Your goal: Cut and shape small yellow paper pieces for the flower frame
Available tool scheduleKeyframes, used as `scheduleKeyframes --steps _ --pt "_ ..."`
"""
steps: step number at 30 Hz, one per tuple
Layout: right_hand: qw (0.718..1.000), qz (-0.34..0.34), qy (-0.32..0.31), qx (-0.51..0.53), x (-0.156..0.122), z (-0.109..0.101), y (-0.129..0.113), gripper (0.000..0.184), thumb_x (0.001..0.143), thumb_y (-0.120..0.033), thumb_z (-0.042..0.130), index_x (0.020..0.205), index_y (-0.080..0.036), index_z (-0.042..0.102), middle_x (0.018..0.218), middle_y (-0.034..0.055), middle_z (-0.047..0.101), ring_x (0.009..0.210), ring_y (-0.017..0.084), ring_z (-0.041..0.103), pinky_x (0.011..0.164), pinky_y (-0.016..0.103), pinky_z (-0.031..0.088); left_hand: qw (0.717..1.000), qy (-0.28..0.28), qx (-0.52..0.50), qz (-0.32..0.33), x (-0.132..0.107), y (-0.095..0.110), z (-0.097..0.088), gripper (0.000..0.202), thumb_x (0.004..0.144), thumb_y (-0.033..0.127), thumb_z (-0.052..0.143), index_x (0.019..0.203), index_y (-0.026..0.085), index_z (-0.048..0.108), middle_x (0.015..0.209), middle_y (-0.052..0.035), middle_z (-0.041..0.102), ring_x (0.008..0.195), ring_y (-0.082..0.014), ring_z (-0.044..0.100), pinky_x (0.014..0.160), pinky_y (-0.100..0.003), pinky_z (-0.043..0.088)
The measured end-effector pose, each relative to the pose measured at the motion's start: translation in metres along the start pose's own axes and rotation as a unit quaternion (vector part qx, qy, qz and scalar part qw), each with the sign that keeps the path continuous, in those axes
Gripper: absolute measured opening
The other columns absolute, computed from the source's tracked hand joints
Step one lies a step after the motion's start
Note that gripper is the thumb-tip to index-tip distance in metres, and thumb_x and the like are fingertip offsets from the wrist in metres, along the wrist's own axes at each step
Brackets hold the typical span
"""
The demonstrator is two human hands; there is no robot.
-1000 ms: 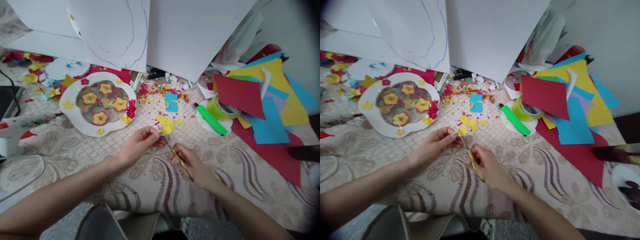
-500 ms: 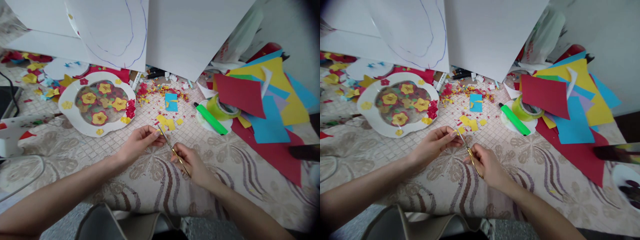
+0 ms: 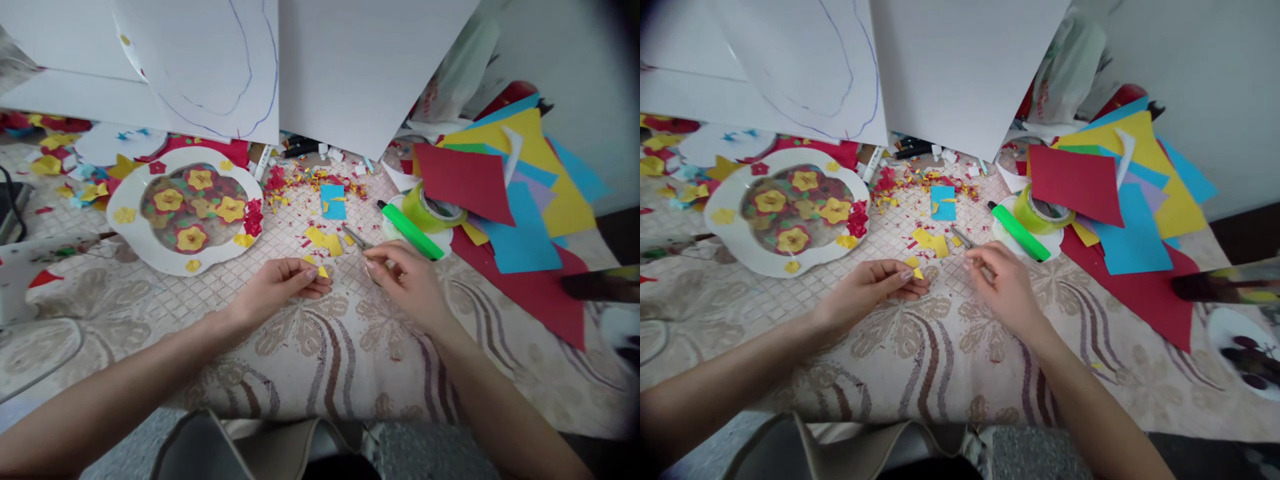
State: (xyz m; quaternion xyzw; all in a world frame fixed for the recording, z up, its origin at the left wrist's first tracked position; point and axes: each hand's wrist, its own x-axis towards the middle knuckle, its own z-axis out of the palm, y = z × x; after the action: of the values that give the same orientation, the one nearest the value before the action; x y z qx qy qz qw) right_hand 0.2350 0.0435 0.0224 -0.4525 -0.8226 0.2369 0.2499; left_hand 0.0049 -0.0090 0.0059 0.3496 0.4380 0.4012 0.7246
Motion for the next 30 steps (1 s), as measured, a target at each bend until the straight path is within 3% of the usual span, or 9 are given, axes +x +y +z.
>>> scheduleKeyframes --steps 3,5,11,15,19,21,25,30 --pt "0.983 -0.007 -0.116 0.14 0.004 0.012 -0.019 0.012 0.091 -0.024 0.053 0.099 -0.02 0.062 0.095 0.003 0.061 0.08 0.014 0.058 0.058 0.022 0.044 0.998 -0.017 0.054 0.003 -0.001 0.0 0.001 0.023 0.082 0.032 0.061 0.086 0.01 0.064 0.085 -0.0073 0.072 0.078 -0.0137 0.068 0.077 -0.027 0.054" --pt "0.978 -0.034 -0.137 0.152 0.008 0.02 -0.029 0.009 0.089 -0.018 0.055 0.095 -0.018 0.062 0.091 0.0016 0.062 0.079 0.013 0.057 0.06 0.021 0.043 0.996 -0.02 0.081 0.01 -0.001 -0.001 0.001 0.023 0.081 0.033 0.061 0.087 0.01 0.064 0.084 -0.0071 0.072 0.078 -0.0137 0.067 0.077 -0.027 0.054" --pt "0.988 -0.091 -0.072 0.099 0.01 0.031 -0.039 0.012 0.085 -0.006 0.054 0.079 -0.016 0.06 0.076 -0.0007 0.057 0.072 0.011 0.053 0.065 0.023 0.039 0.993 0.0 0.114 0.012 0.0 -0.002 0.0 0.025 0.08 0.035 0.061 0.085 0.011 0.063 0.081 -0.0066 0.071 0.076 -0.014 0.067 0.073 -0.027 0.054" --pt "0.992 -0.067 -0.038 0.1 0.003 0.037 -0.04 0.013 0.083 -0.006 0.053 0.076 -0.017 0.058 0.074 -0.001 0.055 0.068 0.011 0.051 0.061 0.022 0.038 0.994 0.008 0.108 0.008 0.0 -0.002 0.0 0.023 0.08 0.034 0.062 0.084 0.011 0.062 0.078 -0.0053 0.07 0.075 -0.0139 0.067 0.072 -0.026 0.054" --pt "0.988 -0.008 -0.045 0.146 0.001 0.039 -0.039 0.01 0.082 -0.012 0.055 0.075 -0.017 0.057 0.072 -0.0009 0.057 0.066 0.012 0.051 0.057 0.022 0.038 0.994 0.0 0.106 0.022 0.0 -0.002 -0.001 0.022 0.08 0.034 0.063 0.083 0.013 0.061 0.077 -0.0043 0.069 0.073 -0.0134 0.066 0.07 -0.025 0.053" --pt "0.973 0.039 -0.088 0.211 0.003 0.037 -0.038 0.007 0.084 -0.017 0.054 0.077 -0.017 0.058 0.071 -0.0008 0.058 0.062 0.011 0.052 0.054 0.022 0.039 0.992 -0.013 0.117 0.036 0.0 -0.002 -0.002 0.022 0.081 0.035 0.061 0.083 0.013 0.061 0.076 -0.004 0.068 0.072 -0.013 0.065 0.069 -0.025 0.053" --pt "0.916 0.126 -0.18 0.334 0.006 0.032 -0.035 0.011 0.087 -0.025 0.052 0.084 -0.016 0.059 0.067 -0.0013 0.058 0.051 0.008 0.049 0.046 0.019 0.037 0.987 -0.032 0.146 0.051 0.0 0.001 -0.003 0.022 0.084 0.036 0.057 0.084 0.013 0.059 0.074 -0.0035 0.066 0.069 -0.0119 0.063 0.064 -0.023 0.051" --pt "0.873 0.163 -0.204 0.411 0.006 0.033 -0.032 0.015 0.085 -0.03 0.056 0.083 -0.016 0.057 0.064 -0.0018 0.057 0.049 0.007 0.048 0.043 0.018 0.036 0.985 -0.039 0.157 0.052 0.0 0.004 -0.002 0.021 0.085 0.033 0.055 0.084 0.013 0.058 0.073 -0.003 0.065 0.069 -0.0115 0.062 0.063 -0.022 0.05"
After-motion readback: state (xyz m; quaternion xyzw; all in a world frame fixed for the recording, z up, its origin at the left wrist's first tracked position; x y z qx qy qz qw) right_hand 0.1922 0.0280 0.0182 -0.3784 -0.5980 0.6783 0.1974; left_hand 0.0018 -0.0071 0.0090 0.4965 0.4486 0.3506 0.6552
